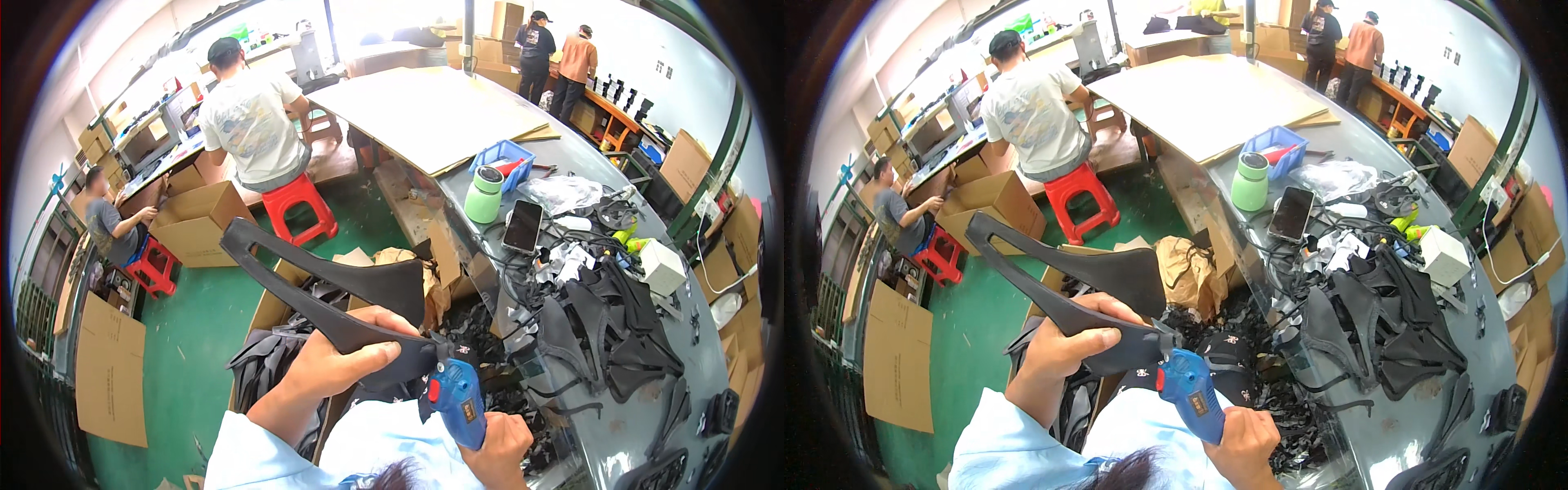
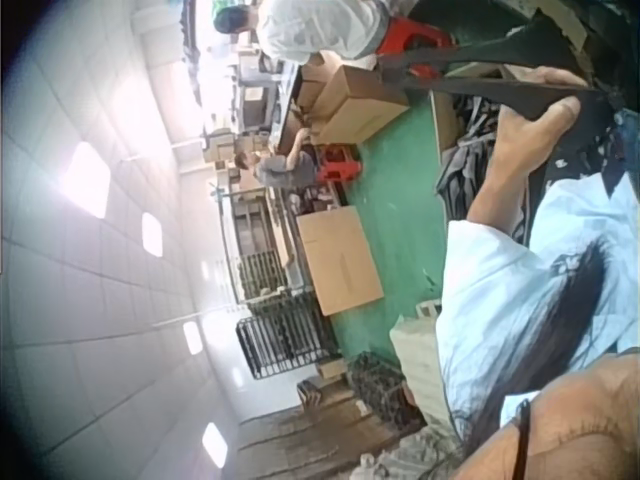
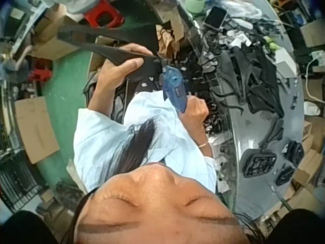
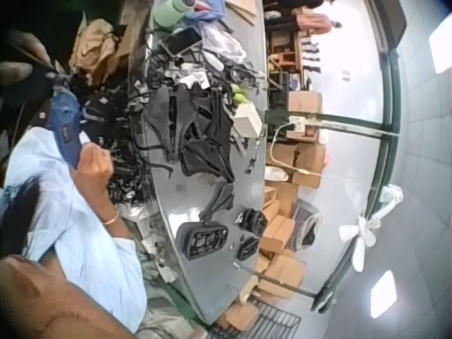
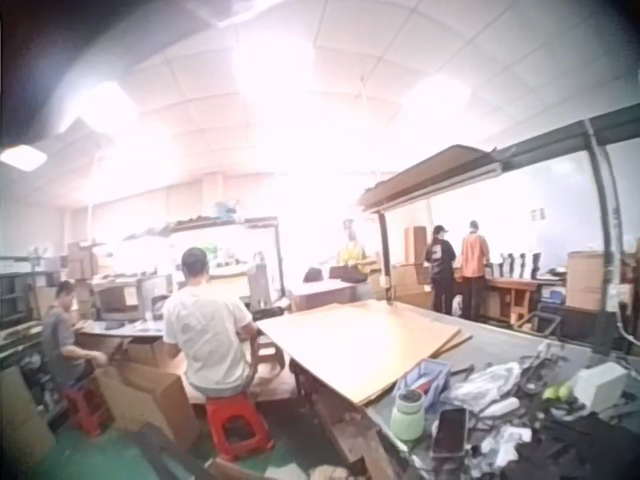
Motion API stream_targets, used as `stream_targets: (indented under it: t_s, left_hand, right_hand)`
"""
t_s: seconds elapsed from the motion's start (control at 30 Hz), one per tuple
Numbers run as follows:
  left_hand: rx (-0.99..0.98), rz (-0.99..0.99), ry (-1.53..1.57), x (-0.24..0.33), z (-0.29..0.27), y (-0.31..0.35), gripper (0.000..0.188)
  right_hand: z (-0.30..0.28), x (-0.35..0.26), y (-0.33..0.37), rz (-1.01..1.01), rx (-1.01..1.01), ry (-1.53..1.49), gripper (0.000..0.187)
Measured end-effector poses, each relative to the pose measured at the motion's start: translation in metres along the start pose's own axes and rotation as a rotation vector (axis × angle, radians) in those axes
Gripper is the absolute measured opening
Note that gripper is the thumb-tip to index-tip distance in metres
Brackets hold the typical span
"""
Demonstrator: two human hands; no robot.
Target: The person uses a hot glue gun to apply adhesive to the edges of black plastic parts. They pick up each part from a cardboard box, apply glue, and place the part on a table. The task is performed repeatedly in a workshop environment.
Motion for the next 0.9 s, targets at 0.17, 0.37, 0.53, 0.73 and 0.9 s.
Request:
stream_targets:
  t_s: [0.17, 0.37, 0.53, 0.73, 0.9]
  left_hand:
    - [0.133, -0.12, 0.016, -0.037, -0.018, -0.002, 0.024]
    - [0.445, -0.265, 0.635, -0.178, -0.076, -0.016, 0.033]
    - [0.914, 0.011, 0.63, -0.27, -0.17, 0.009, 0.03]
    - [1.274, -0.358, 0.677, -0.407, -0.244, 0.06, 0.016]
    - [1.005, -0.539, 0.431, -0.396, -0.174, 0.022, 0.01]
  right_hand:
    - [0.011, -0.003, -0.003, 0.027, -0.034, -0.058, 0.034]
    - [0.014, 0.011, 0.015, 0.196, -0.137, 0.037, 0.039]
    - [0.026, 0.019, 0.021, 0.262, -0.212, 0.033, 0.044]
    - [0.03, 0.023, 0.025, 0.305, -0.243, -0.001, 0.044]
    - [0.035, 0.036, 0.032, 0.375, -0.247, -0.011, 0.053]
Point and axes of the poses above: each hand's wrist, its own y-axis away from the middle knuckle, its own z-axis out of the palm, x = y × z, the point moved 6 cm from there along -y, towards the middle knuckle, and after that the axes turned 8 degrees about -z, right-handed, at the moved point
